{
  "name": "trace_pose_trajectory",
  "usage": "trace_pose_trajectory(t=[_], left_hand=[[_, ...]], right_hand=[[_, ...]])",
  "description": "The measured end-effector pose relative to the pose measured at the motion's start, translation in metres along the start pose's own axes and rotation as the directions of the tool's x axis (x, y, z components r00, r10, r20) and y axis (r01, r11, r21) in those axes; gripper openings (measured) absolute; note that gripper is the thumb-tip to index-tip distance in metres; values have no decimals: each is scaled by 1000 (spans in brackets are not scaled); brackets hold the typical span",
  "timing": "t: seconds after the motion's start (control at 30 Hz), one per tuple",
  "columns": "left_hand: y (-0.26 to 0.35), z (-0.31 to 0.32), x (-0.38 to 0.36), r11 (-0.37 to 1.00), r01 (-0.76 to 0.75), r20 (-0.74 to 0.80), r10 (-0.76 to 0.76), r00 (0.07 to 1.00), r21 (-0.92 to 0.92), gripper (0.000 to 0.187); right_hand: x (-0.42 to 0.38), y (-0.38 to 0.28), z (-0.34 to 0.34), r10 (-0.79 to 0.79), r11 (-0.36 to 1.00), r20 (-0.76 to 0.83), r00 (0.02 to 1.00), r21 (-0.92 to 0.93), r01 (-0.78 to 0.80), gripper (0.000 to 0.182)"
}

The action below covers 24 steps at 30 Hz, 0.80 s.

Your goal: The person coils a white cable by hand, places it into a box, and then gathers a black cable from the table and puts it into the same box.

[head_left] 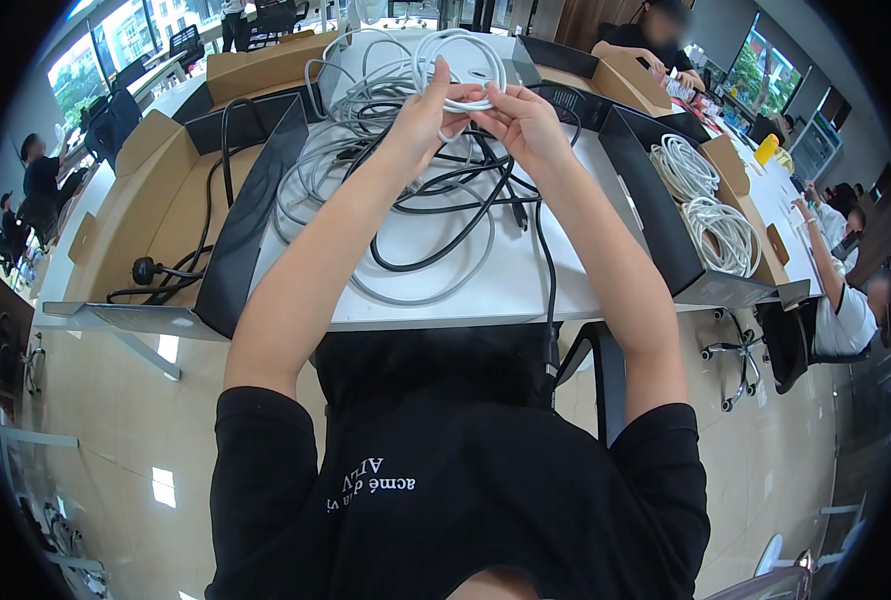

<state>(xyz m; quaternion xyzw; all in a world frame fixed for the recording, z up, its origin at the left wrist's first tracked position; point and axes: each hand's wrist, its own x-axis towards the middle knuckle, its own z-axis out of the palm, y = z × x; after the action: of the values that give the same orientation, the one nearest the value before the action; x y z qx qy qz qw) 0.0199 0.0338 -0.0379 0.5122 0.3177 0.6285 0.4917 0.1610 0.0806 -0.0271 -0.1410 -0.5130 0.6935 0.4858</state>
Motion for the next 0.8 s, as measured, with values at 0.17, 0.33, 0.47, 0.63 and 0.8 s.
trace_pose_trajectory(t=[0.17, 0.33, 0.47, 0.63, 0.8], left_hand=[[3, -5, 2, 989, -140, -101, 134, 986, -54, 58], [10, -14, 5, 946, -233, -110, 212, 971, -226, 44], [22, -10, 1, 960, -253, -141, 236, 961, -118, 42], [22, 2, -12, 478, -312, 73, 455, 888, 821, 49], [16, 20, -22, 143, -284, 215, 371, 903, 948, 53]], right_hand=[[-2, 5, 3, 60, 986, 40, 997, -156, -53, 18], [-12, -2, 13, 220, 890, 161, 962, -437, -131, 31], [-10, 3, 11, 153, 790, 205, 967, -613, 5, 50], [-5, 11, 4, -541, 144, 340, 769, -864, 483, 50], [-5, 7, 0, -390, -118, 505, 770, -857, 502, 38]])
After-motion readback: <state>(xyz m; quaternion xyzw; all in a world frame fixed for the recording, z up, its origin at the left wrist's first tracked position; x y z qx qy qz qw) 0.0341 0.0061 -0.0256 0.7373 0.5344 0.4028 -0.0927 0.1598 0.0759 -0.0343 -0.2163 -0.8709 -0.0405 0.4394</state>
